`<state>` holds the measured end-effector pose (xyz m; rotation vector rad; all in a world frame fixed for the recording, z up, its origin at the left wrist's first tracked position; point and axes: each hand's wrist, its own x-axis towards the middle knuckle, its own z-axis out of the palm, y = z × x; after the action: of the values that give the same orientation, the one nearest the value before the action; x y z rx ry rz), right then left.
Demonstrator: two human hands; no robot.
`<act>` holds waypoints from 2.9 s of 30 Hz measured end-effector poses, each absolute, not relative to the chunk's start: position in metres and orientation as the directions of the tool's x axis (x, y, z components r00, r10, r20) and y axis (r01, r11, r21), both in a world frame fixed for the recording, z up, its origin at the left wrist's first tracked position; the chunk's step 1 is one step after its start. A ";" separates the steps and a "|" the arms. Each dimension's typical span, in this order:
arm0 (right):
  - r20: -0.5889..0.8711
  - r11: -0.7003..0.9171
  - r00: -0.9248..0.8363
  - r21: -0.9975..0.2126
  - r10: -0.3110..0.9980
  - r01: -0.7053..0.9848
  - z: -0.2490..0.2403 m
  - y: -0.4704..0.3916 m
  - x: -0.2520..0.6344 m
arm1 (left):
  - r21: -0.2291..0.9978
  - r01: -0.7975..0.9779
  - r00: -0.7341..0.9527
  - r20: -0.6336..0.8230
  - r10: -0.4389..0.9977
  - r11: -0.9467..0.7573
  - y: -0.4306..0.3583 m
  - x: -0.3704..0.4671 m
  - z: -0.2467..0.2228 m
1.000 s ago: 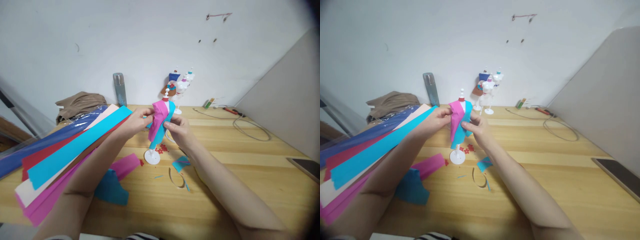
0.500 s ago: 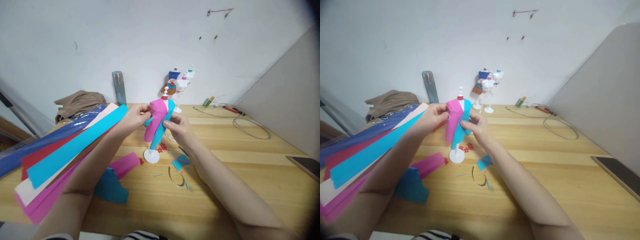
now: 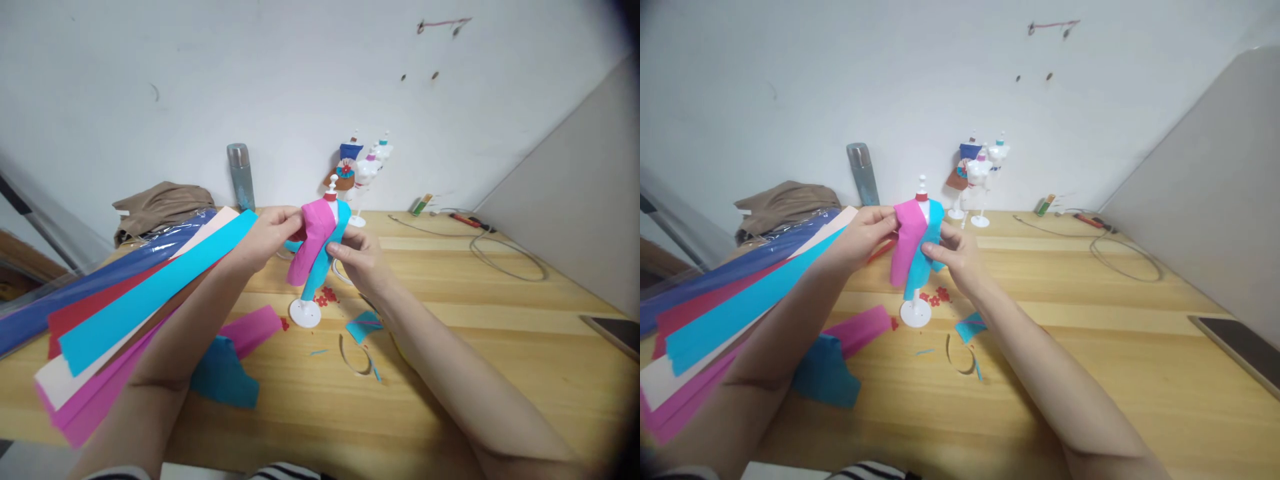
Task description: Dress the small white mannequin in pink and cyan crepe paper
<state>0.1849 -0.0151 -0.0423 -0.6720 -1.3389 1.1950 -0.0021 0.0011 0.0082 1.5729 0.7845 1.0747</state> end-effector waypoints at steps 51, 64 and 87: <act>0.284 0.146 -0.087 -0.705 0.955 -0.694 -0.035 -0.003 0.203 | 0.218 0.584 0.448 0.717 0.534 -0.782 -0.043 0.010 0.013; 0.284 0.130 -0.095 -0.679 0.954 -0.722 -0.035 -0.003 0.203 | 0.216 0.670 0.433 0.663 0.610 -0.711 -0.038 0.006 0.010; 0.264 0.206 -0.108 -0.902 0.958 -0.380 -0.028 -0.027 0.177 | 0.868 0.257 0.404 0.303 0.863 -0.425 -0.019 -0.013 0.034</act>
<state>0.1768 -0.0274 -0.0276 -0.6799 -1.1430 1.2931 -0.0128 -0.0185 0.0343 1.9013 0.9579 1.0103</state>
